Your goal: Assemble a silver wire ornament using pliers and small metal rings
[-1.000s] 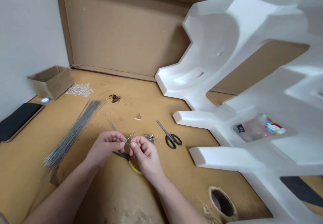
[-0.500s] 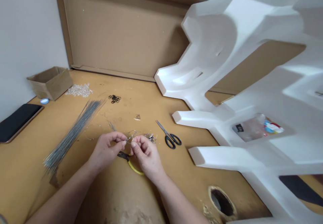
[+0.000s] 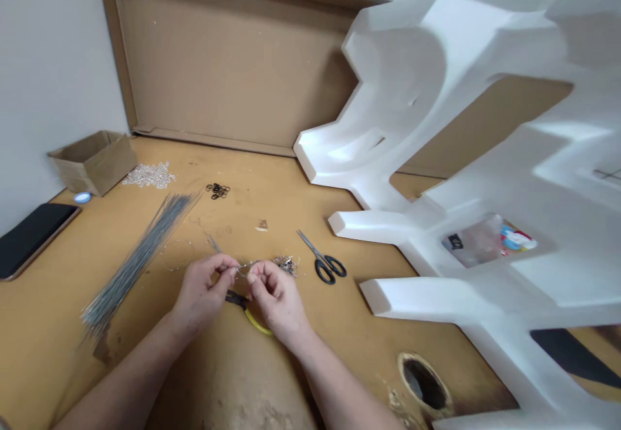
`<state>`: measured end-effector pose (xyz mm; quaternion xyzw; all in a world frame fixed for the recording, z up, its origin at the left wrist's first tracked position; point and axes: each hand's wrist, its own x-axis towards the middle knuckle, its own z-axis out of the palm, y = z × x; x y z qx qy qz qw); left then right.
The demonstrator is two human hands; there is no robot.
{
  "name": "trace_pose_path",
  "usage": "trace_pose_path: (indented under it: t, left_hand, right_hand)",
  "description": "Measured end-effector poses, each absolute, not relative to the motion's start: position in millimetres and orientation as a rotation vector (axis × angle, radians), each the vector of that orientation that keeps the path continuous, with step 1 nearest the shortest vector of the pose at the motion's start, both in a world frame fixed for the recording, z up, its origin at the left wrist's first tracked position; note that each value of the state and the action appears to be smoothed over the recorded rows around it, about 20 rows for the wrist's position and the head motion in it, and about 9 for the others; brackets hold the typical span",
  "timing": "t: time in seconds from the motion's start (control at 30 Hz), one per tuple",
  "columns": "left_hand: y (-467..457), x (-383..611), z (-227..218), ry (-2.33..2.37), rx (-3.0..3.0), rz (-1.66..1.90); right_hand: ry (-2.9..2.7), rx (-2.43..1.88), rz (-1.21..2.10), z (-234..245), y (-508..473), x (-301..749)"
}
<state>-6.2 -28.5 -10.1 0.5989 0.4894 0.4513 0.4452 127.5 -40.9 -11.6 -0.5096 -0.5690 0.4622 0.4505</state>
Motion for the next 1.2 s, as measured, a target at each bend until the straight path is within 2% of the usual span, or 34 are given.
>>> trace_pose_path:
  t: [0.67,0.77,1.0,1.2]
  left_hand:
    - [-25,-9,-8,1.083,1.165,1.098]
    - [-23,-9,-11,1.070,1.137,1.124]
    - [-23,-10,-12,1.073,1.144,1.063]
    - [-22,-8,-11,1.037,1.145,1.002]
  right_hand:
    - [-1.210,-1.181,1.225,-7,-42,127]
    - [-1.244,-1.203,1.109,-7,-43,130]
    - [-1.431,-1.206,0.450,-4,-37,143]
    - [-1.657,-1.197,0.555,-5,-31,144]
